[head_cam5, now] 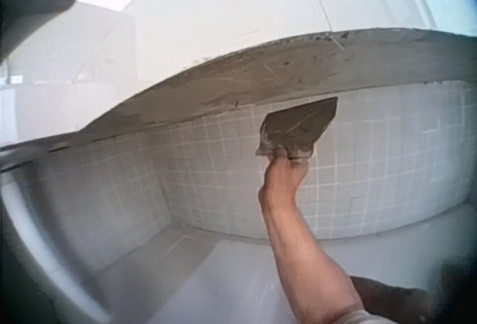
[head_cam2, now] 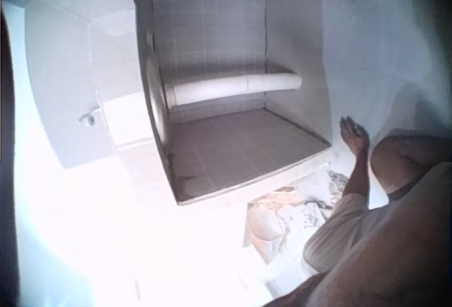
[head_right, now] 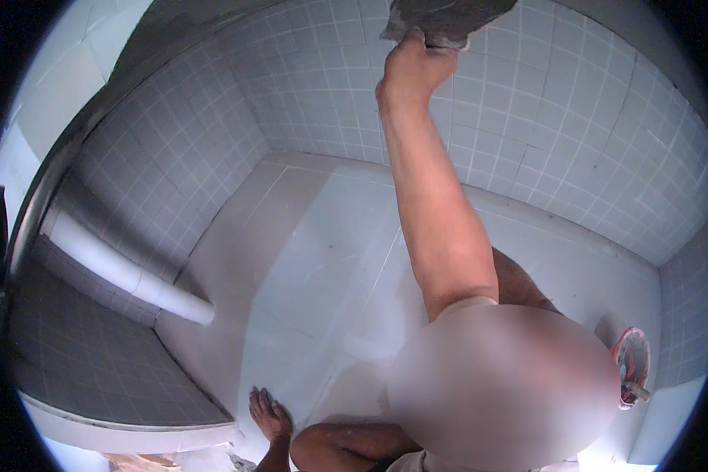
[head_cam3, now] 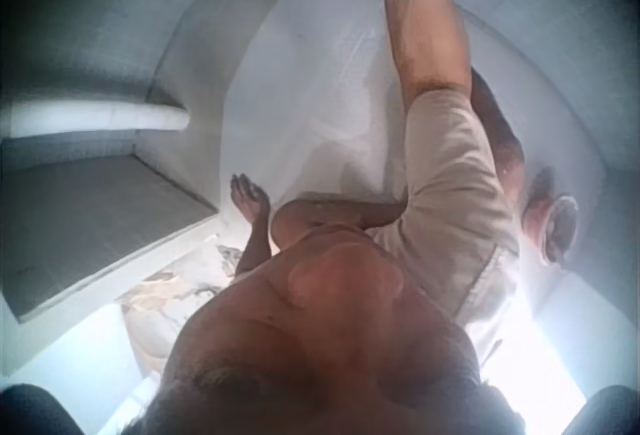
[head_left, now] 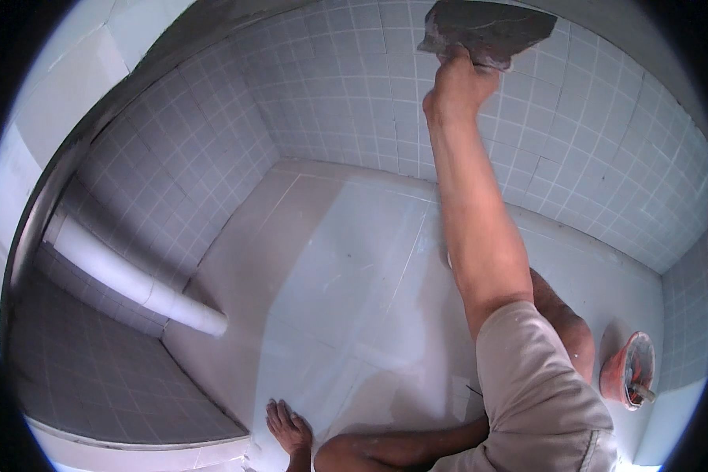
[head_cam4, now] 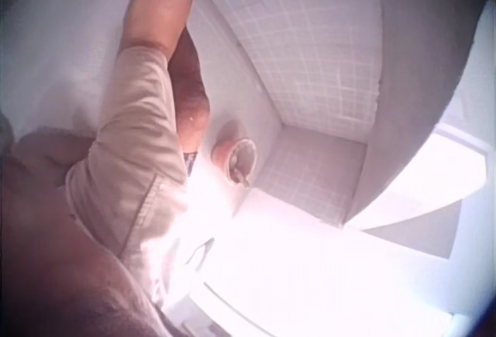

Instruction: The person applies plaster to the underside of a tiled counter using a putty knife, scooping fresh plaster from a bucket and spreading it over the surface.

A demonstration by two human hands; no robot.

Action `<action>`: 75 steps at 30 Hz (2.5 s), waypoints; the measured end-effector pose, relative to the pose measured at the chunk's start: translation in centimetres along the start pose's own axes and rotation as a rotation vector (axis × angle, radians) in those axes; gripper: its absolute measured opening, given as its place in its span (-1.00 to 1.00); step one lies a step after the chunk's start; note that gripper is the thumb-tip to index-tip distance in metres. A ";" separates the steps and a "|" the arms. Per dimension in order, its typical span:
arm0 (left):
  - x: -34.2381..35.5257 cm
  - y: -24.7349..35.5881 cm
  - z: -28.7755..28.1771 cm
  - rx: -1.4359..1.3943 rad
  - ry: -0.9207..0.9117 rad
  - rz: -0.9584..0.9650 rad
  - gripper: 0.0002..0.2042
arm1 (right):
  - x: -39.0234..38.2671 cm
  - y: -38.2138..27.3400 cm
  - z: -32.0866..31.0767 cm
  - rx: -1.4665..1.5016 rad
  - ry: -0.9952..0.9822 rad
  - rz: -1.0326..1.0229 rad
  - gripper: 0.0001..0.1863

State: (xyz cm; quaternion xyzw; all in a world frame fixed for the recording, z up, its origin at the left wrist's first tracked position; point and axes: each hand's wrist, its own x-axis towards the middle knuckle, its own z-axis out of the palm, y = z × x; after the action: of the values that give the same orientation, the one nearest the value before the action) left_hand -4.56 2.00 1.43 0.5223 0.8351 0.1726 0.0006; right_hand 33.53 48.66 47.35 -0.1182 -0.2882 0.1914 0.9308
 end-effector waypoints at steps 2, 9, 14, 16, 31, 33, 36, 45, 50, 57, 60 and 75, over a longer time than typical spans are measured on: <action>0.0 0.3 -0.3 -0.013 0.004 0.003 -0.45 | 1.7 1.1 1.6 0.111 -0.013 -0.031 -0.67; 0.0 0.3 -0.8 -0.017 0.018 0.004 -0.46 | -1.0 2.3 7.8 0.257 -0.041 0.199 -0.60; -0.4 -0.6 -0.7 -0.010 0.014 -0.006 -0.47 | -5.0 1.9 10.6 0.313 -0.079 0.208 -0.65; -0.4 -0.6 -1.0 -0.002 0.020 -0.006 -0.47 | -6.6 0.9 11.5 0.324 -0.112 0.213 -0.66; -0.6 -0.2 -1.2 -0.010 -0.024 -0.015 -0.46 | -16.2 -11.5 16.4 0.273 -0.206 0.318 -0.77; -0.6 0.1 -1.3 -0.051 -0.007 -0.031 -0.47 | -19.3 -11.6 15.7 0.188 -0.267 0.292 -0.71; -0.8 -0.6 -1.1 -0.025 -0.004 -0.044 -0.47 | -24.3 -13.2 10.7 0.202 -0.351 0.391 -0.61; -0.3 0.1 -1.1 -0.041 0.006 -0.004 -0.46 | -2.8 -2.3 2.3 0.048 -0.039 0.186 -0.66; -0.7 -0.9 -0.6 -0.011 0.023 -0.008 -0.45 | 0.8 -3.3 3.8 0.234 -0.125 0.089 -0.53; -0.9 -0.8 -1.2 -0.028 0.035 0.009 -0.46 | -7.9 -7.3 8.4 0.099 -0.050 -0.016 -0.73; -0.8 -0.1 -1.5 -0.050 0.038 0.015 -0.46 | -12.3 -8.3 10.1 0.097 -0.041 -0.025 -0.74; -0.8 -0.5 -0.9 -0.022 -0.009 -0.046 -0.47 | -21.3 -6.6 5.2 -0.017 -0.246 0.179 -0.57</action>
State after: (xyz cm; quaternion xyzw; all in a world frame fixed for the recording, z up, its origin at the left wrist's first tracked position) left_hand -4.78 0.89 2.03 0.5037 0.8450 0.1792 0.0138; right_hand 16.20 34.21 43.27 -0.1270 -0.3899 0.2840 0.8667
